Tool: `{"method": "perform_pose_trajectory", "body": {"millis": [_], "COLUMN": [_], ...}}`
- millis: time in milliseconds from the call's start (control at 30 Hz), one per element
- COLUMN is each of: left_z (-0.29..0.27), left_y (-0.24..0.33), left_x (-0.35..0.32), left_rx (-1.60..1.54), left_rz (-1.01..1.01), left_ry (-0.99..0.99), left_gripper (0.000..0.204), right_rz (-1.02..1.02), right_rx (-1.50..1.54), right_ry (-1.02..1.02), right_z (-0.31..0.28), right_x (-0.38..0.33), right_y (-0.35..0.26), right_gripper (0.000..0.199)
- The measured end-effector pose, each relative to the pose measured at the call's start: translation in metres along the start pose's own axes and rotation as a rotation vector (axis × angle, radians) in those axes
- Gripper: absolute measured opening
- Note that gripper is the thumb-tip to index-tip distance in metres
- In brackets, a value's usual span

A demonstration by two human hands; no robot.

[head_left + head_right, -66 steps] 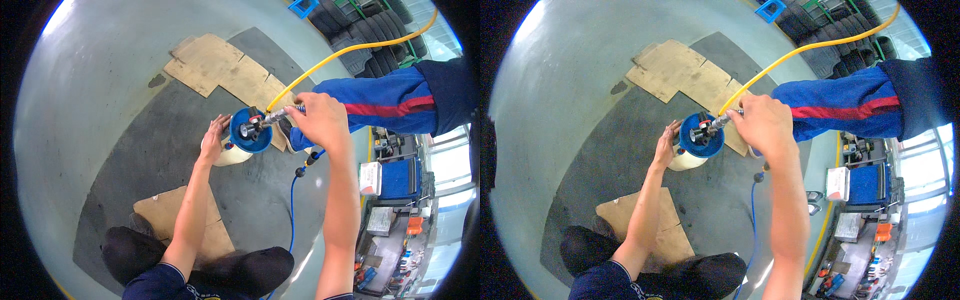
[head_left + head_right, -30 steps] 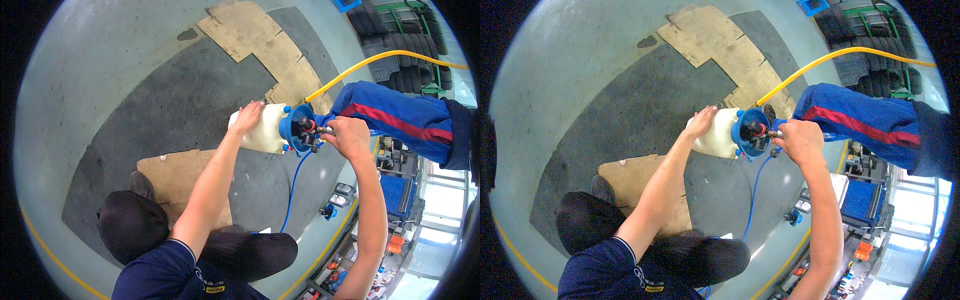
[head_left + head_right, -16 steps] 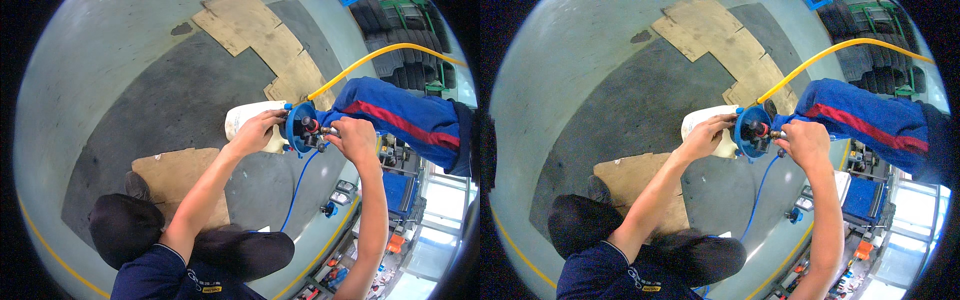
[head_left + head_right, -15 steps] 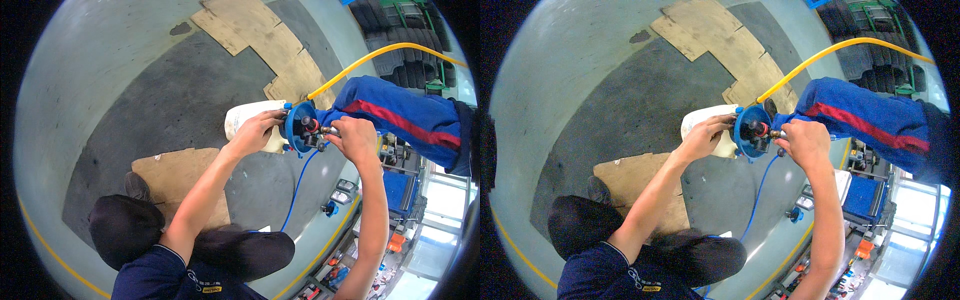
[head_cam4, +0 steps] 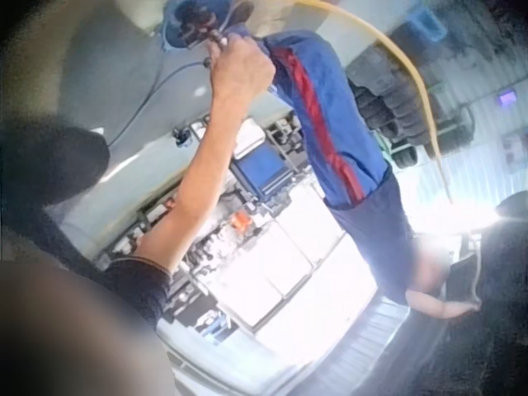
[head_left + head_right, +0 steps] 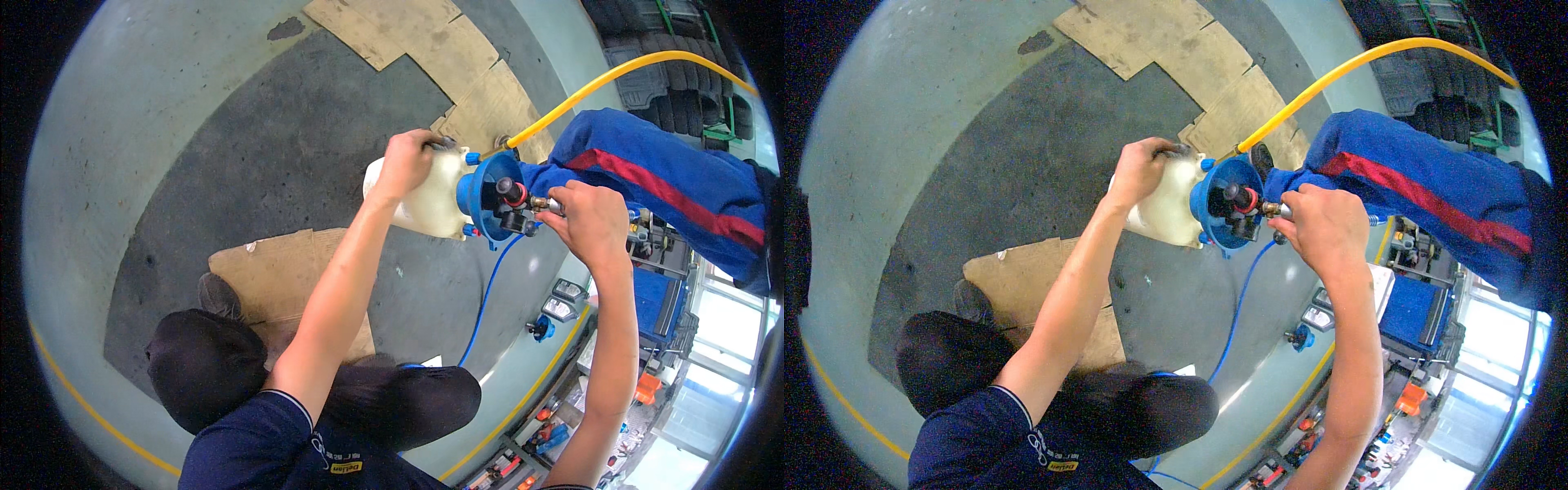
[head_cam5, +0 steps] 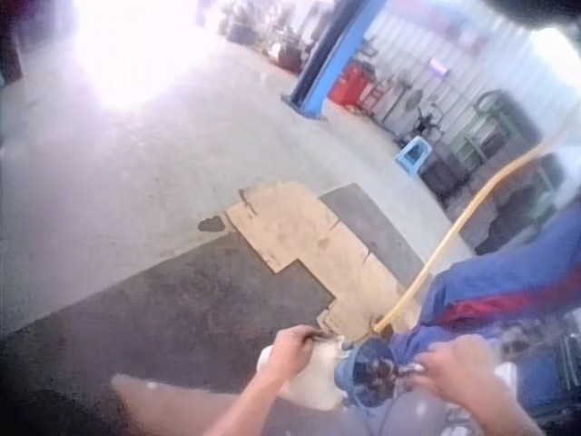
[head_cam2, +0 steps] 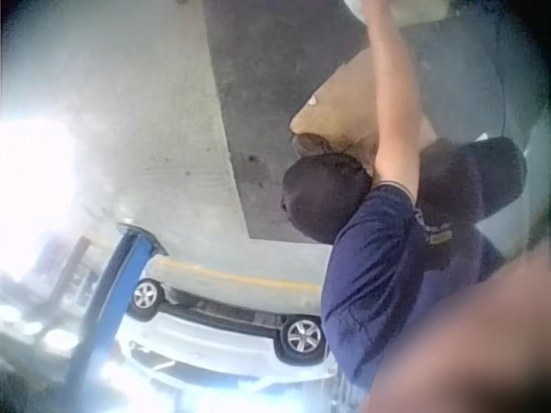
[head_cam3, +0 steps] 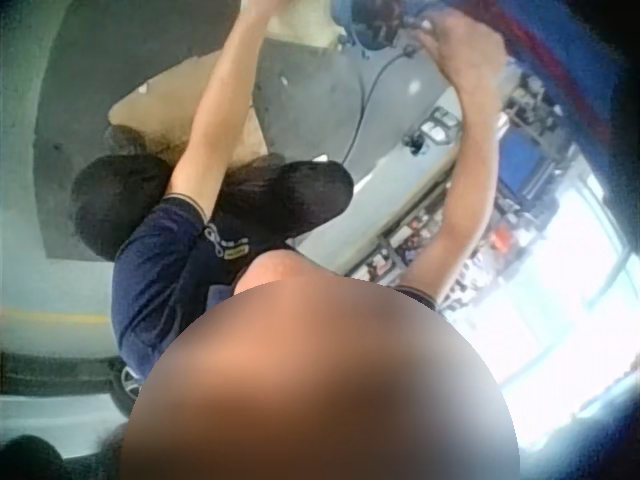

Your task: The person sits on the floor and assembles a mechanical device, likely a fluid transfer pump, by connecting a yellow hose and a blue hose to a white container. They manipulate the internal components and tighten connections with their hands.

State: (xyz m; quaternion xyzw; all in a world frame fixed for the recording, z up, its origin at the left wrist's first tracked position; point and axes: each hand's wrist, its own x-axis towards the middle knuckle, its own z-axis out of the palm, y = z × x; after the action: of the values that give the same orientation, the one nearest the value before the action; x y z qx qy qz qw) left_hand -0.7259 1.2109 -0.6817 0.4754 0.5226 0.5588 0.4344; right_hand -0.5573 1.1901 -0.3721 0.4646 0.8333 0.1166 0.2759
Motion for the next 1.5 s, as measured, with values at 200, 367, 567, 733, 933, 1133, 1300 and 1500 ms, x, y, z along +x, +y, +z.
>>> {"method": "perform_pose_trajectory", "body": {"millis": [200, 367, 567, 733, 933, 1133, 1300, 1500], "left_z": [-0.012, -0.011, -0.013, -0.008, -0.015, -0.009, -0.006, 0.000], "left_y": [-0.062, -0.047, 0.027, 0.006, -0.083, -0.128, -0.034, 0.058], "left_x": [-0.002, -0.022, -0.046, -0.063, -0.072, -0.079, -0.089, -0.106], "left_rx": [0.029, -0.034, 0.053, 0.140, -0.003, -0.270, -0.074, 0.201], "left_rz": [-0.514, -0.096, 0.218, 0.205, -0.079, -0.217, -0.073, 0.337], "left_ry": [-0.264, -0.270, -0.285, -0.095, -0.047, 0.062, 0.007, -0.076], "left_gripper": [0.052, 0.055, 0.048, 0.051, 0.061, 0.068, 0.062, 0.061], "right_rz": [0.002, 0.017, -0.006, -0.040, -0.084, -0.139, -0.139, -0.178], "right_rx": [-0.018, -0.015, 0.000, 0.012, -0.086, -0.181, -0.201, -0.166], "right_ry": [-0.024, -0.045, -0.037, 0.006, -0.032, 0.017, -0.045, -0.039], "right_z": [0.002, -0.002, -0.006, -0.005, -0.014, -0.015, -0.011, -0.013], "right_x": [0.000, 0.005, 0.004, 0.005, 0.004, 0.008, 0.005, 0.005], "right_y": [0.003, -0.001, -0.001, -0.005, -0.012, -0.023, -0.019, -0.013], "right_gripper": [0.032, 0.030, 0.029, 0.034, 0.031, 0.031, 0.034, 0.035]}}
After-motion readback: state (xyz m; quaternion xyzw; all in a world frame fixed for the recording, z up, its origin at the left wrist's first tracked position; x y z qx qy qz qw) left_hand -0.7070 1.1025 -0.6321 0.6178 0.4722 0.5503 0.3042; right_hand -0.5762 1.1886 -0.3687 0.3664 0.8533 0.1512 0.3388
